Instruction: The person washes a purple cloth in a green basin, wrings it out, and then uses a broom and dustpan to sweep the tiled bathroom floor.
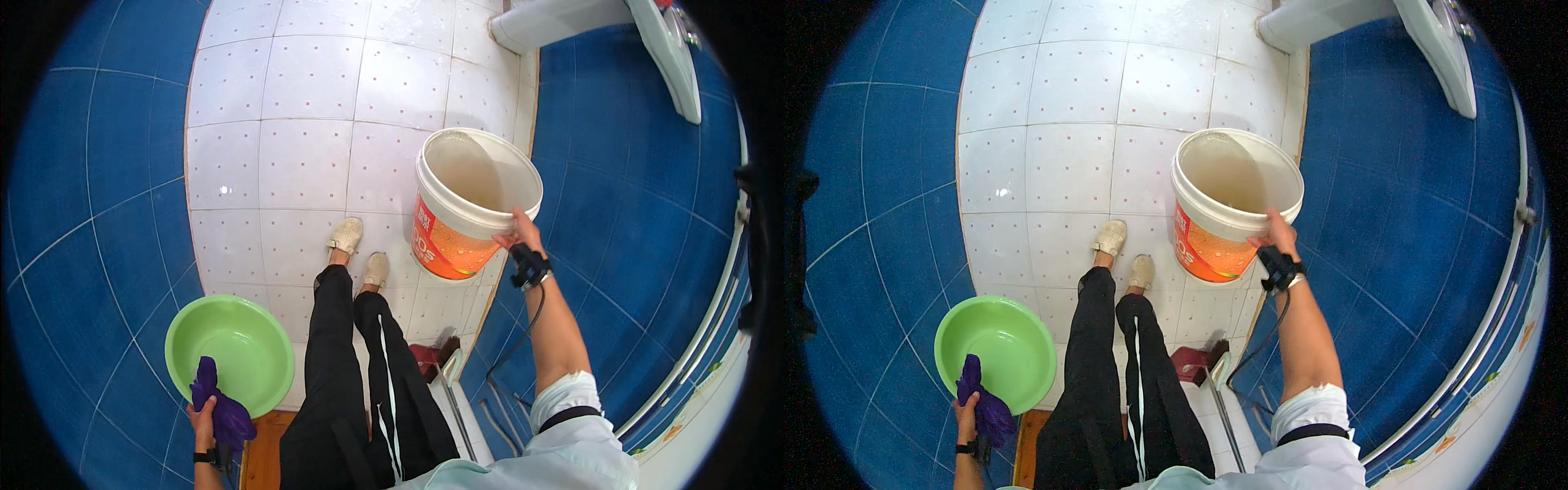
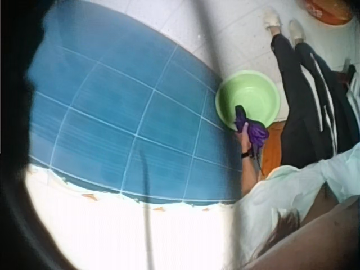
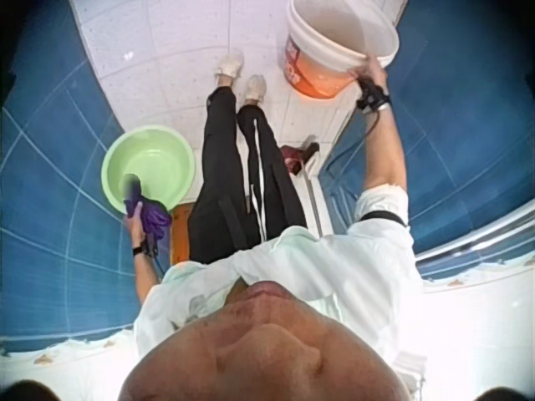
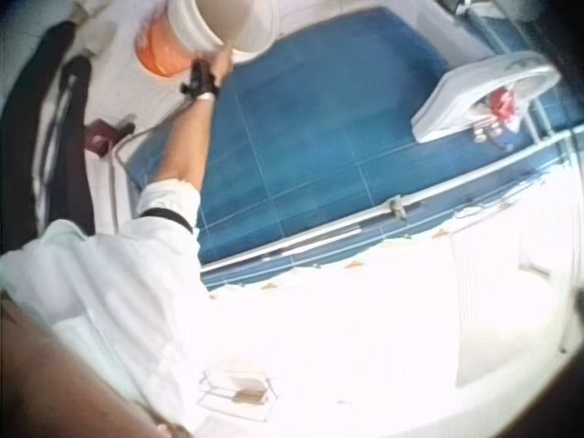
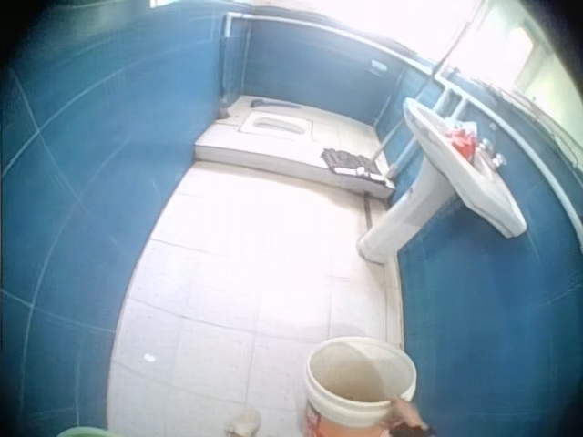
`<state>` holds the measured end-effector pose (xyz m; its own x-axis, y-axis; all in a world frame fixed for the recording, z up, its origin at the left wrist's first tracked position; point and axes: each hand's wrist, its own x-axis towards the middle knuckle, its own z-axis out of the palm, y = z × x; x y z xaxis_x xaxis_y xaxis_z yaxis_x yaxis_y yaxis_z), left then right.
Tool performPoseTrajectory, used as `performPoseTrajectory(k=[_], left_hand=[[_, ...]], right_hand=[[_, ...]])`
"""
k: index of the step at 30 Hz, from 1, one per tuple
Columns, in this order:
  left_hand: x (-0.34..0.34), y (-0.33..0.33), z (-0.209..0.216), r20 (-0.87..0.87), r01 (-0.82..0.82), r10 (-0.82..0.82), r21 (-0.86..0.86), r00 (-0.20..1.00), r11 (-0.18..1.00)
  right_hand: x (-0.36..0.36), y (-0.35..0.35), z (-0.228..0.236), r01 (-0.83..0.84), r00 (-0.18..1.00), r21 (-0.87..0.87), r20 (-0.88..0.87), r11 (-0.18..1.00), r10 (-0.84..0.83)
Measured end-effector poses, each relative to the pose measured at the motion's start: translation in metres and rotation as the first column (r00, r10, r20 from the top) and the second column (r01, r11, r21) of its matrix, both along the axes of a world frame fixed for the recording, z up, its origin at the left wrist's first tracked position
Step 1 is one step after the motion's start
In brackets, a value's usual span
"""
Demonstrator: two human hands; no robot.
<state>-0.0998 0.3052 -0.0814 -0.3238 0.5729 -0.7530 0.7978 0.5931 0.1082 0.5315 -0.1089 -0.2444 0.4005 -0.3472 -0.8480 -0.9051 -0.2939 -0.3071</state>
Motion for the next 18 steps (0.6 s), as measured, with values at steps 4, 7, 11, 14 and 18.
performPoseTrajectory(k=[4,7,11,14,18], left_hand=[[-0.008,0.001,-0.006,-0.001,-0.024,0.024,0.018,1.0,1.0],[-0.012,0.002,-0.005,-0.035,-0.024,0.024,0.006,0.999,1.0],[-0.02,0.004,-0.005,-0.048,-0.064,0.064,0.003,0.997,0.998],[-0.029,0.003,-0.006,-0.11,-0.04,0.043,0.025,0.993,0.999],[-0.043,-0.001,-0.006,-0.073,-0.023,0.029,0.077,0.997,0.997]], right_hand=[[0.046,0.025,-0.016,-0.074,0.994,-0.051,0.082,0.996,0.078],[0.076,0.042,-0.032,-0.139,0.99,-0.079,0.025,0.987,0.142],[0.105,0.057,-0.051,-0.199,0.978,-0.12,0.047,0.973,0.206],[0.119,0.063,-0.064,-0.199,0.966,-0.092,0.151,0.976,0.211],[0.132,0.077,-0.09,-0.204,0.954,-0.121,0.197,0.971,0.225]])
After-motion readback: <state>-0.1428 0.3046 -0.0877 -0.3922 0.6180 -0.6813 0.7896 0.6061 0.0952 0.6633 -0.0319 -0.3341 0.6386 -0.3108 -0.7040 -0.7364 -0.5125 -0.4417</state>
